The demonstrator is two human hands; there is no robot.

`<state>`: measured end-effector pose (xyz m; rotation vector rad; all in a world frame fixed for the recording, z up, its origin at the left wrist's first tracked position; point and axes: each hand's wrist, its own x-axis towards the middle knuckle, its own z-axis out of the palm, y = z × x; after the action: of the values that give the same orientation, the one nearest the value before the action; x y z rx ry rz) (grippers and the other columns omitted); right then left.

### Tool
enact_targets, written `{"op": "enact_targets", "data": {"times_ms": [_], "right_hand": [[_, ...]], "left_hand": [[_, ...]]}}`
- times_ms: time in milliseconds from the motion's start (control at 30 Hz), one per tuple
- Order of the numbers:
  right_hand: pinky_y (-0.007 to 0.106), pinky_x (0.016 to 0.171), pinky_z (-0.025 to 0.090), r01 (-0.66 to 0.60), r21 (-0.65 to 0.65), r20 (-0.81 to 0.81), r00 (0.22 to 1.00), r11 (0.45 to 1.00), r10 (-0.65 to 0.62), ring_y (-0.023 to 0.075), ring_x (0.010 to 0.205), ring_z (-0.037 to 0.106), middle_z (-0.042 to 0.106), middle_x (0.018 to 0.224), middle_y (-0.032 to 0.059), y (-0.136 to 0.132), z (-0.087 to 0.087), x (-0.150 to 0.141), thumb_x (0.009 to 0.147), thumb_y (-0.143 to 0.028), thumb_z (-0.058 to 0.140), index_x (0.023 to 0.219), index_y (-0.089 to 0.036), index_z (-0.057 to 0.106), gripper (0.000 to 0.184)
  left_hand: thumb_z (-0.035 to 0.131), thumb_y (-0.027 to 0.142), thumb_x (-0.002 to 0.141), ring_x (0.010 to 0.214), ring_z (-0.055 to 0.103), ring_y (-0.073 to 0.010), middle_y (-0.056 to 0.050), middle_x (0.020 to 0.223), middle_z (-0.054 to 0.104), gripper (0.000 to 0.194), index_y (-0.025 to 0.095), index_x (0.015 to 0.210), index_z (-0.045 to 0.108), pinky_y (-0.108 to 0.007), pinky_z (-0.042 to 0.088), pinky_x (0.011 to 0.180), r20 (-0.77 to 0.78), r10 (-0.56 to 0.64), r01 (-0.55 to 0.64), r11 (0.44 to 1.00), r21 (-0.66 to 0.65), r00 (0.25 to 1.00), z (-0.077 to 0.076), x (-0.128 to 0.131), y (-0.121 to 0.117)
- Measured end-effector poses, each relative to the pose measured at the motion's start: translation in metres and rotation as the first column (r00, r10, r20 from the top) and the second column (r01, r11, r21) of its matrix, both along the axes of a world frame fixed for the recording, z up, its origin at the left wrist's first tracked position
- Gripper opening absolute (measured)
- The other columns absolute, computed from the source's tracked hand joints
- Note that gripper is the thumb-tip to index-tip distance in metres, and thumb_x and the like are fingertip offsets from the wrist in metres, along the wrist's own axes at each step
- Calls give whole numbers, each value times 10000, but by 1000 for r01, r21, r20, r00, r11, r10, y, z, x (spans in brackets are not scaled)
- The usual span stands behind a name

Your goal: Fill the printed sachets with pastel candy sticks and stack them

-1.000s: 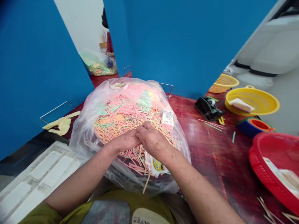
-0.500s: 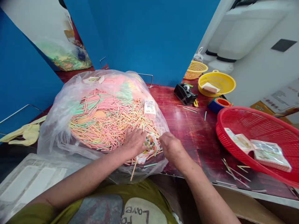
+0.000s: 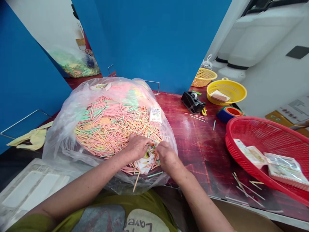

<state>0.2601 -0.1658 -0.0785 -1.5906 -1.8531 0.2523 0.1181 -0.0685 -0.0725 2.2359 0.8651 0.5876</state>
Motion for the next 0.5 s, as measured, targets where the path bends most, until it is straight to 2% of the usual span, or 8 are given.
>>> {"op": "enact_targets", "data": {"times_ms": [67, 167, 233, 333, 400, 500], "right_hand": [[280, 625, 490, -20, -15, 15, 1000, 1000, 20, 158, 710, 559, 570, 771, 67, -2, 1, -3, 809, -147, 395, 733, -158, 626, 244], [295, 670, 497, 51, 72, -44, 998, 996, -48, 164, 774, 564, 573, 827, 66, -4, 6, -2, 829, -166, 409, 825, -176, 621, 213], [300, 690, 495, 52, 100, -78, 996, 994, -44, 165, 811, 561, 572, 847, 63, -3, 7, 0, 837, -170, 422, 861, -191, 612, 193], [282, 650, 499, -15, 41, -67, 998, 999, 18, 154, 762, 562, 561, 811, 59, 2, 0, -2, 845, -163, 397, 820, -186, 616, 221], [275, 628, 499, -8, 16, -43, 999, 1000, 9, 150, 729, 559, 551, 790, 60, 5, -10, -6, 848, -161, 380, 788, -175, 619, 247], [282, 642, 501, 12, 29, -38, 999, 1000, -11, 154, 745, 560, 555, 798, 59, 5, -18, -8, 844, -159, 390, 812, -178, 621, 234]], "left_hand": [[622, 110, 596, 715, 502, -227, -7, 514, 473, 155, 208, 509, 539, -426, 209, 917, 43, -2, 3, 1000, -13, 999, -4, 2, -1], [639, 155, 597, 672, 491, -209, -1, 480, 452, 190, 204, 459, 518, -404, 234, 905, 124, -11, 19, 998, -59, 992, -8, 1, 5], [639, 167, 601, 634, 479, -193, 8, 449, 424, 208, 203, 439, 513, -387, 257, 878, 95, -39, 46, 996, -71, 995, -7, -1, 12], [640, 150, 596, 597, 469, -179, 22, 421, 374, 219, 202, 429, 508, -358, 281, 833, 44, -98, 101, 992, -71, 994, -6, -3, 18], [625, 127, 612, 592, 472, -176, 19, 444, 385, 202, 202, 455, 523, -344, 290, 805, 41, -115, 117, 993, -35, 992, -7, -4, 15], [575, 136, 684, 671, 494, -193, -22, 564, 495, 158, 206, 543, 573, -346, 287, 799, 57, -87, 82, 993, 80, 995, -10, -5, 6]]}}
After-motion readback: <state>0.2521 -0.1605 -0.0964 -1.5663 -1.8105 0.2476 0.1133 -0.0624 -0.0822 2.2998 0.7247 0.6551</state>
